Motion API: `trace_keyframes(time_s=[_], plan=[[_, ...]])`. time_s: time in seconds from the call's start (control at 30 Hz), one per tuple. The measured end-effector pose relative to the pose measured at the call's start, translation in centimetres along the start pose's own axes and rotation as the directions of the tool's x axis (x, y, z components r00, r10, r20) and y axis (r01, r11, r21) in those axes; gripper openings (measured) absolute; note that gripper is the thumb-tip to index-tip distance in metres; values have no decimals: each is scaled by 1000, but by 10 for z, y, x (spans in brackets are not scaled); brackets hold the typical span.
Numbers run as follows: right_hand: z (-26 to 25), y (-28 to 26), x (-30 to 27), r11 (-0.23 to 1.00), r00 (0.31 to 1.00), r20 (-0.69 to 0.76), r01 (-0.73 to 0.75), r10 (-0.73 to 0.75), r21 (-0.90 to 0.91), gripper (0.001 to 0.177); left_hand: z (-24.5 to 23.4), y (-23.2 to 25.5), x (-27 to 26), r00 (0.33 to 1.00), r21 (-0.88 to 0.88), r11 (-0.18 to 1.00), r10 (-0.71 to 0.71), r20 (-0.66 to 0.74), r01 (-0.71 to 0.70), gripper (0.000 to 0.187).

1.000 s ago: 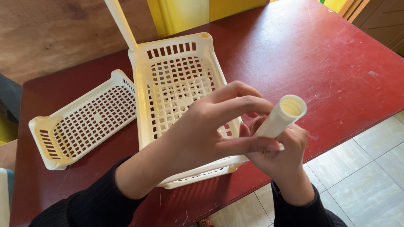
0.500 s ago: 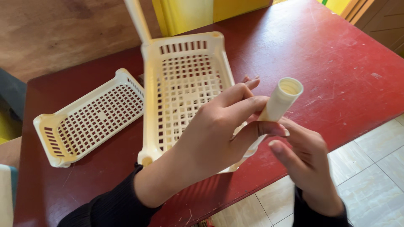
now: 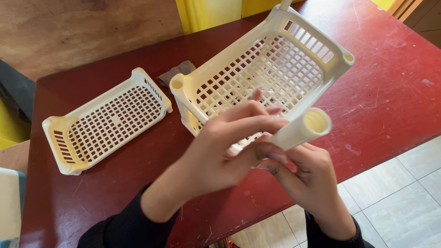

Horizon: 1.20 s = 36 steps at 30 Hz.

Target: The person wipes a white plastic basket with a cloth, then inserts four white plastic poles into the basket's corners to form a frame. They stack a second basket on top and secure it with additional poles, completing a two-tier rack. Finally, they wipe a blue dish rack and its tray.

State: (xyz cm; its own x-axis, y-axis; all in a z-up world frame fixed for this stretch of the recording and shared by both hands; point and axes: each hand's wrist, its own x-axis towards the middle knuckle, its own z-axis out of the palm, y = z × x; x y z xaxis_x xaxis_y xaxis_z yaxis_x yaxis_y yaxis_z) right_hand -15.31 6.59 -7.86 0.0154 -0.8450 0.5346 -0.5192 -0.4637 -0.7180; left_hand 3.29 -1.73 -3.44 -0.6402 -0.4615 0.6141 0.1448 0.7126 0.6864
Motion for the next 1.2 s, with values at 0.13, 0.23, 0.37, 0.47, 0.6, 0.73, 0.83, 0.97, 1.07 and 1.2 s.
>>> trace_keyframes(time_s=[0.13,0.23,0.37,0.47,0.6,0.73,0.83,0.97,1.07,1.2], plan=[[8,-9,10,995,999,32,32,-35,96,22,-32,-21,-4,994,493,864,114,3,-100,33],[9,-17,17,994,999,37,8,-12,106,21,-38,-40,-18,979,706,699,201,-37,-116,20],[15,-27,23,999,999,28,40,-40,13,24,-31,-66,-32,956,751,658,250,-150,-54,33],[25,-29,26,993,995,-98,-20,9,-117,30,-29,-74,-36,923,763,644,327,-202,-61,34],[39,-31,23,984,972,-235,-33,-9,-174,36,-26,-78,-38,914,770,638,322,-248,-16,35],[37,-30,26,984,980,-194,-85,54,-156,36,-24,-80,-35,905,764,645,327,-273,-2,36],[28,-25,32,997,996,-72,-52,47,-63,28,-24,-81,-35,910,787,617,320,-264,11,38],[21,-17,36,989,995,78,49,-60,142,17,-24,-81,-36,908,785,619,322,-266,11,36],[28,-19,32,991,990,-44,136,-136,-15,10,-23,-81,-37,907,777,629,322,-271,9,34],[47,-31,26,955,954,-263,66,-146,-289,25,-20,-80,-37,913,791,611,304,-274,33,34]])
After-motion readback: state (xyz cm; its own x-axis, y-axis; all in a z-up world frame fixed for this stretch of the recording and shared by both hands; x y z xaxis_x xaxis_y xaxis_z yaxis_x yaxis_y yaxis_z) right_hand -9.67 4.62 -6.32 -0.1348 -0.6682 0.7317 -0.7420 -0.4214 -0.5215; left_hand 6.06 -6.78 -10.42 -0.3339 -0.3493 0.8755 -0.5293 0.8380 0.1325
